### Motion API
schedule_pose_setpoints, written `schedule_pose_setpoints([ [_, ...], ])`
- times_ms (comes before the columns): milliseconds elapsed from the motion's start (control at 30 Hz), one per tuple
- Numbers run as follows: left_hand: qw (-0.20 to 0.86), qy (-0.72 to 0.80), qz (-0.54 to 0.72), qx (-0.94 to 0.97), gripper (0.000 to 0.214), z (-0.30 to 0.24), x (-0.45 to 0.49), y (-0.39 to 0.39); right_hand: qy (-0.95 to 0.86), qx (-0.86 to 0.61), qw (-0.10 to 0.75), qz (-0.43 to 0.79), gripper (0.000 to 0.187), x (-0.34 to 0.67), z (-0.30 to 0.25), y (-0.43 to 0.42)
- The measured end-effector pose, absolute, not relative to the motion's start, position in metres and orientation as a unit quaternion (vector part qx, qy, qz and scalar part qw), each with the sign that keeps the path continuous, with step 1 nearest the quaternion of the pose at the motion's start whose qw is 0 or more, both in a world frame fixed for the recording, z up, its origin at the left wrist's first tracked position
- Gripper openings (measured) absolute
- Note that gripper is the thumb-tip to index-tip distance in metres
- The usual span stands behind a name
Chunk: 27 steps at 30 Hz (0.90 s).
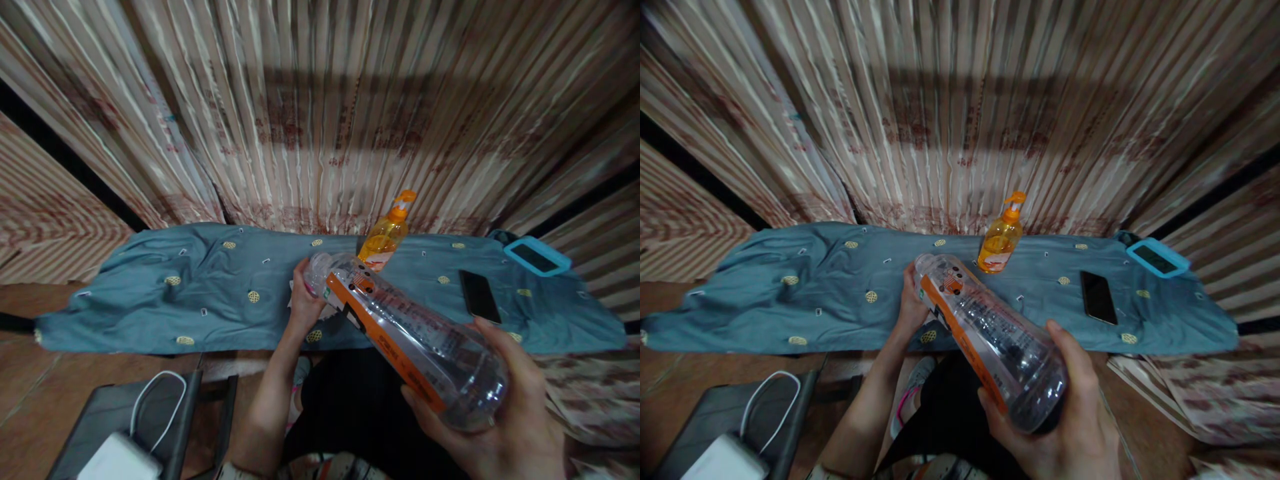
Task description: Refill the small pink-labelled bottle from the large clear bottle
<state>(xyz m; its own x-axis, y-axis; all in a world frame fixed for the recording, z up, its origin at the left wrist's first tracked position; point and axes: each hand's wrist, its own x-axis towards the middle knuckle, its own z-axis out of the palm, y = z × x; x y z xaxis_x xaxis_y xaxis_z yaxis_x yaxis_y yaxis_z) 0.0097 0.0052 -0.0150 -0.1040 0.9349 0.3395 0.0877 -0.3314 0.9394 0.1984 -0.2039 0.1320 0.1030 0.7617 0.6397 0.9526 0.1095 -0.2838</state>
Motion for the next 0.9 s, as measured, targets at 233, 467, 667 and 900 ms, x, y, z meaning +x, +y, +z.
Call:
schedule_pose_setpoints([
  [233,0.364,0.457,0.584,0.563,0.093,-0.0179,0.0097,0.0063,-0.646,-0.667,0.341,-0.144,0.088,0.1972,0.1312,-0.2042],
  [467,0.363,0.448,0.587,0.568,0.092,-0.0153,0.0091,0.0060,-0.642,-0.671,0.339,-0.149,0.089,0.1971,0.1306,-0.2056],
  [667,0.364,0.455,0.585,0.564,0.092,-0.0161,0.0088,0.0056,-0.653,-0.660,0.345,-0.139,0.088,0.1985,0.1314,-0.2046],
  [900,0.368,0.452,0.585,0.564,0.091,-0.0163,0.0093,0.0055,-0.670,-0.639,0.340,-0.165,0.089,0.2020,0.1304,-0.2039],
])
